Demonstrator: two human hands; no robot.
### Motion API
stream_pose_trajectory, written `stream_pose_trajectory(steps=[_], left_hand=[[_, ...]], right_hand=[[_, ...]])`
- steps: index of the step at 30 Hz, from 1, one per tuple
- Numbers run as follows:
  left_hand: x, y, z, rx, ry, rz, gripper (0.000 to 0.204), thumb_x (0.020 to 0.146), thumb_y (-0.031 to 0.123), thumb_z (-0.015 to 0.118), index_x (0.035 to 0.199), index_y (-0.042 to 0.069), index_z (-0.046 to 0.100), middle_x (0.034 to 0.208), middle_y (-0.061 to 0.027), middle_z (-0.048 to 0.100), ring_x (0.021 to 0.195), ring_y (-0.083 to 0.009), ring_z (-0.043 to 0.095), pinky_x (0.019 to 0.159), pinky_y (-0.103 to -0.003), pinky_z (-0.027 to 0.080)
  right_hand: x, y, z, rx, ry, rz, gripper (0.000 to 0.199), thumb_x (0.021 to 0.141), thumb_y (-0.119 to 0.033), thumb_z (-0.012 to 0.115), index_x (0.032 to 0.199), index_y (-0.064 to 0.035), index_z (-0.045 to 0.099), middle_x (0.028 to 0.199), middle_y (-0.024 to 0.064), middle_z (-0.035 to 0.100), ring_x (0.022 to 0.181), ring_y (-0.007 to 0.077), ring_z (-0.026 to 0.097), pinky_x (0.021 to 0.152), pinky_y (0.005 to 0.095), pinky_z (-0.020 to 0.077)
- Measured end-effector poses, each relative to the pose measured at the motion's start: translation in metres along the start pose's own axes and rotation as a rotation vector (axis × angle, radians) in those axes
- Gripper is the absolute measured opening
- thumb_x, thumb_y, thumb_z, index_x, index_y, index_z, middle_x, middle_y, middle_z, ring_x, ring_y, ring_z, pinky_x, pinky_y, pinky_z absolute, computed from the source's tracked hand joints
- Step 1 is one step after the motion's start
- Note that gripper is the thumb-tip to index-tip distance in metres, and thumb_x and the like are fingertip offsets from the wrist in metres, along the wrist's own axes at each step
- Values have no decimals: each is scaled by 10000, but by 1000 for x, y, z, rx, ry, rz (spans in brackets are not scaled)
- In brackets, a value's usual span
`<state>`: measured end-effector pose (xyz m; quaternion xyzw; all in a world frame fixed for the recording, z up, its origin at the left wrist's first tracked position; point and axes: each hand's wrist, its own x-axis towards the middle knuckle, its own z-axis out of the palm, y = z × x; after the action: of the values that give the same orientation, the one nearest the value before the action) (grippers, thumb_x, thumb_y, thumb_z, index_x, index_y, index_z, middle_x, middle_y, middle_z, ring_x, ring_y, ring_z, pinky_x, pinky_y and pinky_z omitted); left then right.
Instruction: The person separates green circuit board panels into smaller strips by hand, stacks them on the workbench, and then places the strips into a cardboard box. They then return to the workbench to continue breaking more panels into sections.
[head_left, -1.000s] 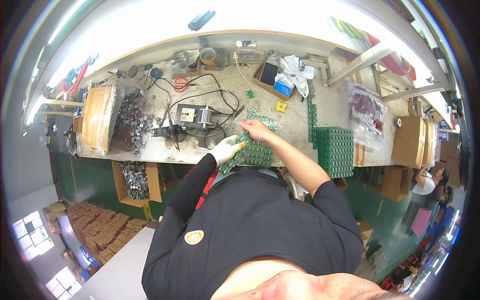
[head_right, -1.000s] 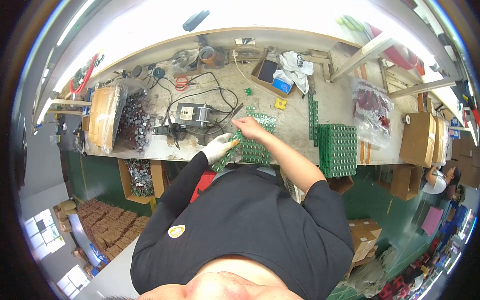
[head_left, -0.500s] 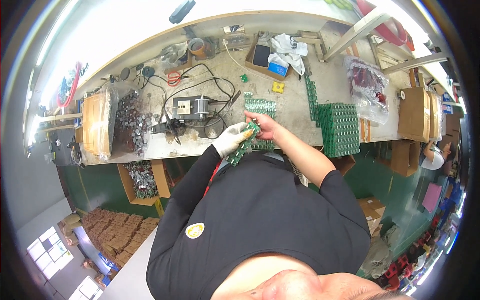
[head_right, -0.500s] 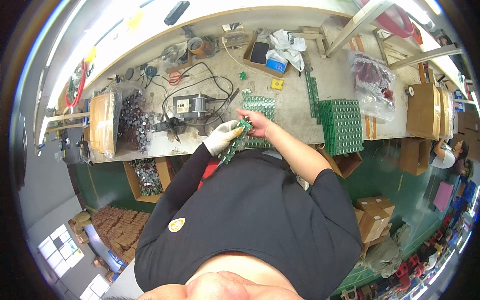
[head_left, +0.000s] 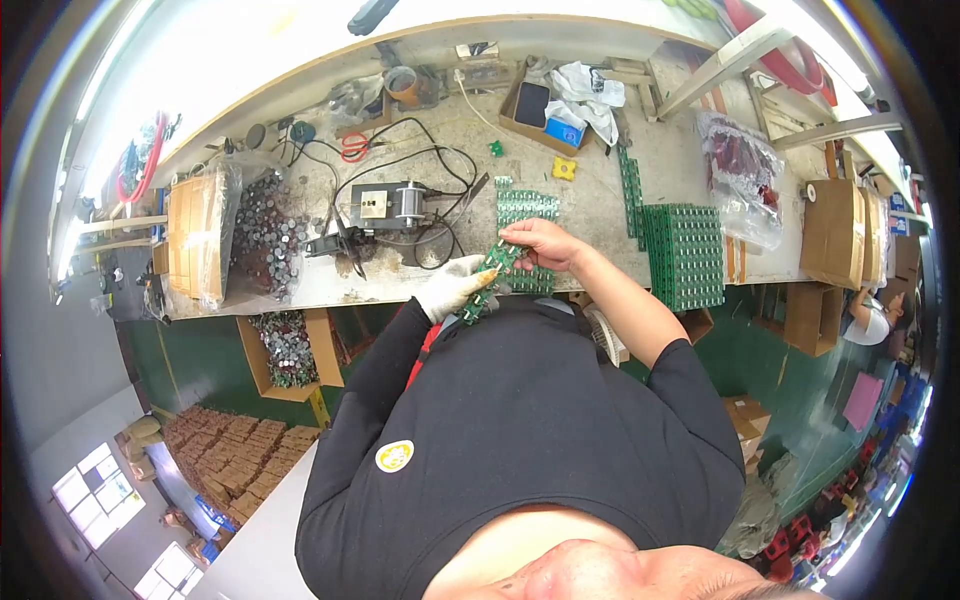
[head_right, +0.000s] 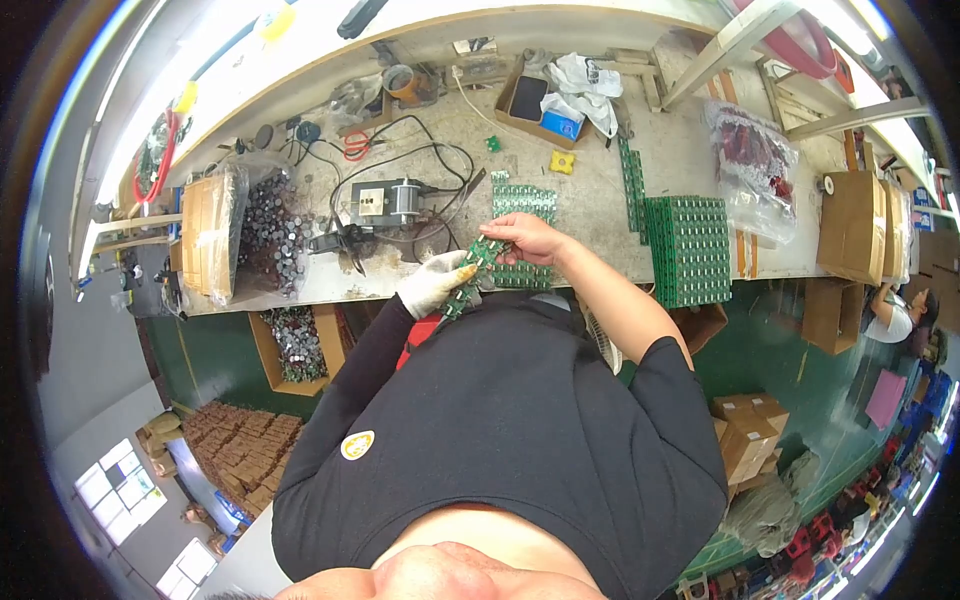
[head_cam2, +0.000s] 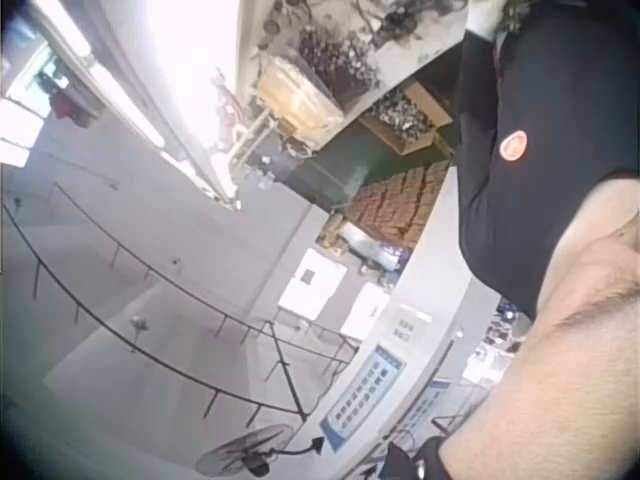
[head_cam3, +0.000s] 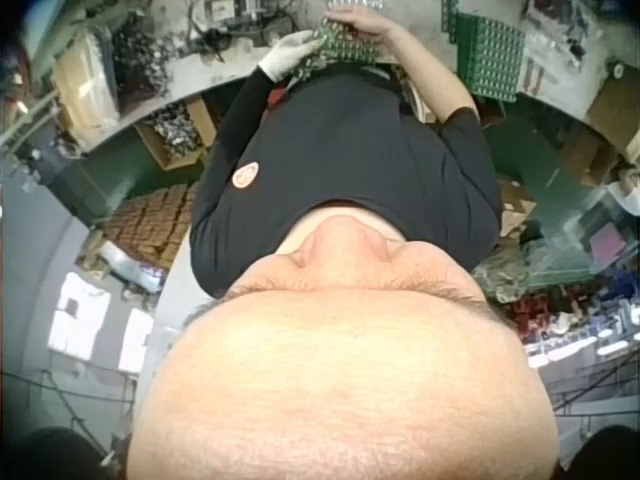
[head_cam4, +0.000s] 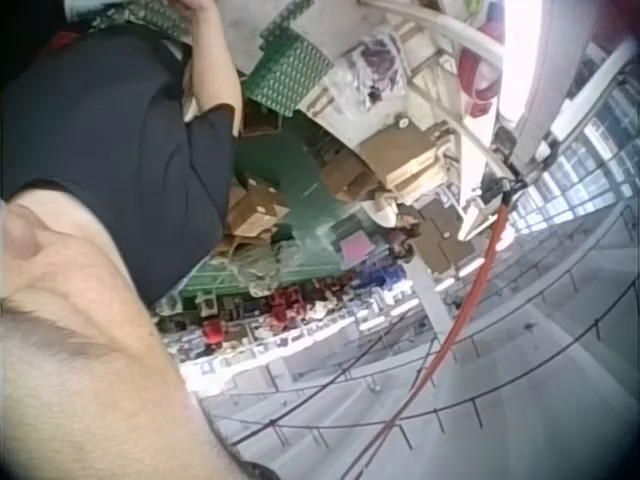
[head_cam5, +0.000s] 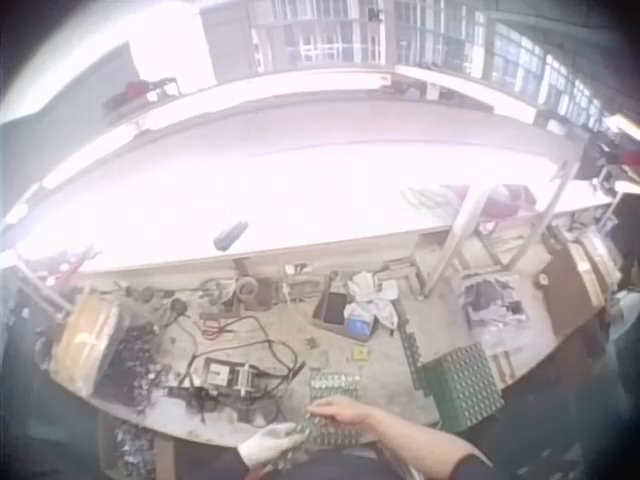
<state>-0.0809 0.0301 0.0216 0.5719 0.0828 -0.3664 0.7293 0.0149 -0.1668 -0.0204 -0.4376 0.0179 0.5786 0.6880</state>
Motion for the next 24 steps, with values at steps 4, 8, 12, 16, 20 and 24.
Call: stream_pose_trajectory(steps=[4, 8, 12, 16, 20, 24], left_hand=[[1, 8, 4, -31, -27, -92, 377, 907, 320, 526, 1161, 43, 491, 892, -39, 614, 676, -78, 573, 582, -234, 481], [7, 5, 6, -97, -24, 15, 370, 888, 347, 556, 1110, 56, 509, 879, -41, 615, 667, -64, 557, 548, -226, 471], [7, -15, -1, -214, -13, 0, 407, 869, 317, 584, 1157, 47, 483, 956, -65, 611, 715, -103, 592, 589, -241, 496], [-18, -36, 2, -368, -77, -76, 555, 827, 182, 594, 1292, 42, 325, 1132, -196, 562, 864, -247, 623, 735, -338, 513], [-32, -18, 8, -388, 18, -69, 532, 812, 159, 600, 1266, 40, 349, 1121, -203, 559, 872, -261, 621, 763, -357, 508], [-30, -12, 7, -273, 99, -47, 449, 825, 135, 574, 1222, 46, 386, 984, -139, 595, 737, -196, 623, 671, -300, 517]], right_hand=[[6, 14, -6, 268, -15, 15, 160, 896, -217, 540, 923, -76, 612, 787, 18, 643, 607, 107, 587, 481, 220, 445], [21, 38, -16, 615, -177, 107, 154, 890, -219, 512, 989, -127, 586, 815, 0, 600, 685, 128, 562, 550, 265, 438], [62, 21, -54, 367, 294, -2, 194, 888, -243, 517, 970, -80, 581, 811, 46, 596, 635, 180, 577, 533, 282, 485], [113, -5, -103, 26, 775, -68, 258, 886, -280, 536, 974, -39, 557, 832, 70, 574, 619, 187, 577, 548, 314, 512], [147, 1, -165, 32, 800, -182, 335, 878, -306, 536, 1030, -8, 549, 948, 102, 556, 798, 237, 573, 628, 349, 511], [142, -14, -159, -335, 937, -141, 453, 858, -368, 555, 1111, 7, 545, 952, 110, 576, 790, 252, 564, 679, 375, 490]])
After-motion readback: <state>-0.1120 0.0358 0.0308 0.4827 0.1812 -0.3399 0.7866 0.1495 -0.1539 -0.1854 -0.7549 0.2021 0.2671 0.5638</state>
